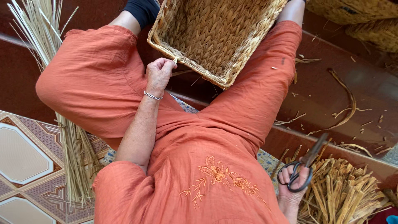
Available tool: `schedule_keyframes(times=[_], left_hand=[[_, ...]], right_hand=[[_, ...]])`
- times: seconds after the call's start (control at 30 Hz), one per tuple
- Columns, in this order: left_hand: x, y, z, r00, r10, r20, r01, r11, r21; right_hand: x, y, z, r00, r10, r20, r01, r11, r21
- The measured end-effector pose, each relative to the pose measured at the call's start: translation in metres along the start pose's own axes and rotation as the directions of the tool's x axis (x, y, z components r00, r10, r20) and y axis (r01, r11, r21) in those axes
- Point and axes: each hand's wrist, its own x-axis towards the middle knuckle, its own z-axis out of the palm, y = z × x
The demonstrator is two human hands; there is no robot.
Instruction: The person weaves a rectangular basket using dried plant fibers, trimming excess strands with scissors and tucking ends into the weave to finish the edges.
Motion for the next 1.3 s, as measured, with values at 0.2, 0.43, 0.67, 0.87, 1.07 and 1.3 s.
schedule_keyframes(times=[0.2, 0.43, 0.67, 0.87, 1.07, 1.3], left_hand=[[0.001, 0.002, 0.000, 1.000, -0.012, -0.010, 0.012, 1.000, -0.009], [-0.003, 0.003, -0.001, 0.996, -0.082, -0.036, 0.082, 0.997, 0.003], [-0.008, 0.000, -0.003, 0.991, -0.137, 0.005, 0.137, 0.990, -0.018], [-0.010, -0.007, -0.004, 0.984, -0.167, 0.060, 0.169, 0.985, -0.041], [-0.013, -0.015, 0.000, 0.980, -0.178, 0.093, 0.188, 0.975, -0.117], [-0.016, -0.020, 0.002, 0.978, -0.180, 0.107, 0.194, 0.970, -0.146]], right_hand=[[0.064, -0.029, 0.135, 0.820, 0.182, 0.543, -0.017, 0.955, -0.295], [0.146, 0.009, 0.290, 0.442, 0.597, 0.669, 0.326, 0.588, -0.740], [0.208, 0.044, 0.351, 0.296, 0.785, 0.544, 0.462, 0.381, -0.801], [0.222, 0.040, 0.374, 0.344, 0.837, 0.424, 0.393, 0.282, -0.875], [0.240, 0.045, 0.410, 0.191, 0.890, 0.414, 0.331, 0.339, -0.881], [0.251, 0.048, 0.439, 0.121, 0.921, 0.371, 0.240, 0.335, -0.911]])
